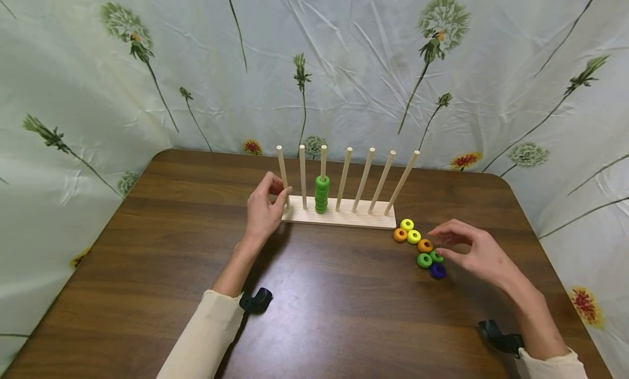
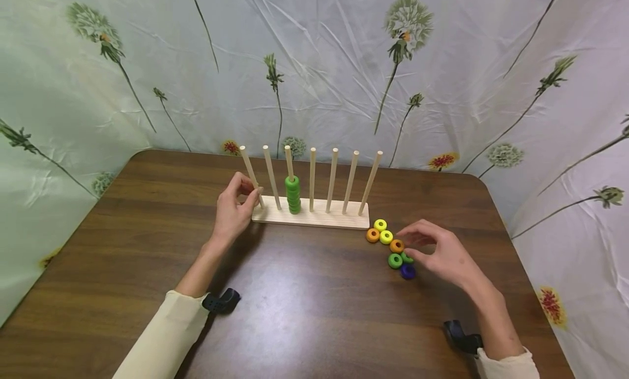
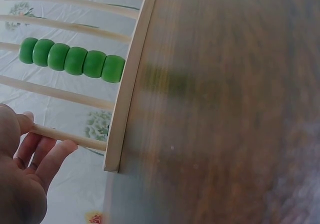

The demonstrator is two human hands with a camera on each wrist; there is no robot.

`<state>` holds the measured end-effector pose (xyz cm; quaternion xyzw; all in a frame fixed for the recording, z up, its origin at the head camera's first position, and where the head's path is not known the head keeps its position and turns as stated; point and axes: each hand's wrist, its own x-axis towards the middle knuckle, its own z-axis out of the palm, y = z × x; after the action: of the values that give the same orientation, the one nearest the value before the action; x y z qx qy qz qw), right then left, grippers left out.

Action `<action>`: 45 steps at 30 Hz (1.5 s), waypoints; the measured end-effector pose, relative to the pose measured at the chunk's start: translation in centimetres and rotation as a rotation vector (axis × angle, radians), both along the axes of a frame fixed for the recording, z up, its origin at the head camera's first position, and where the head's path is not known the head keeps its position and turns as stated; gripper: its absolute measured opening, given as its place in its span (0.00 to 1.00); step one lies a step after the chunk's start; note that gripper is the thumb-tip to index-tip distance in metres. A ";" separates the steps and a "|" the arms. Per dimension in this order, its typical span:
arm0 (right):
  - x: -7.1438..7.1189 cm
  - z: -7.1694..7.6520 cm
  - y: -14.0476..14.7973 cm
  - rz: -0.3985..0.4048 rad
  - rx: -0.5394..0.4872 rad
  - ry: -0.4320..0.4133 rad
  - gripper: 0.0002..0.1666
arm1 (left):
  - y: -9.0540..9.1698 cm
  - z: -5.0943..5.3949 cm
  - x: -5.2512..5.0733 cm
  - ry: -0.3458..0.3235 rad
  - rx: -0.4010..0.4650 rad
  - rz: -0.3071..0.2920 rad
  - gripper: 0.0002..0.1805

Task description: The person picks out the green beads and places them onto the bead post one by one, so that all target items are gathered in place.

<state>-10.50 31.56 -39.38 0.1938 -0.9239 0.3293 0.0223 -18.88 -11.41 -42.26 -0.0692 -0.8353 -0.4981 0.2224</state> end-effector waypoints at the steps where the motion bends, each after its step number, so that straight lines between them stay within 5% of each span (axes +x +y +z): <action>1: 0.0 -0.1 0.2 0.001 0.008 -0.005 0.22 | 0.0 0.0 0.0 0.000 0.000 0.000 0.08; 21: 0.2 -1.4 1.5 -0.015 0.131 -0.258 0.30 | 0.1 -0.1 0.0 -0.011 -0.005 -0.003 0.09; 37: -0.3 -1.4 0.9 -0.025 0.136 -0.213 0.29 | 0.0 -0.2 0.0 -0.025 -0.003 0.005 0.09; 45: -0.2 -0.8 0.9 -0.053 0.100 -0.099 0.28 | 0.0 -0.1 0.0 -0.024 -0.010 0.012 0.09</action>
<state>-10.73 32.48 -40.20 0.1534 -0.9440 0.2912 -0.0244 -18.88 -11.43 -42.38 -0.0591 -0.8407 -0.4935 0.2149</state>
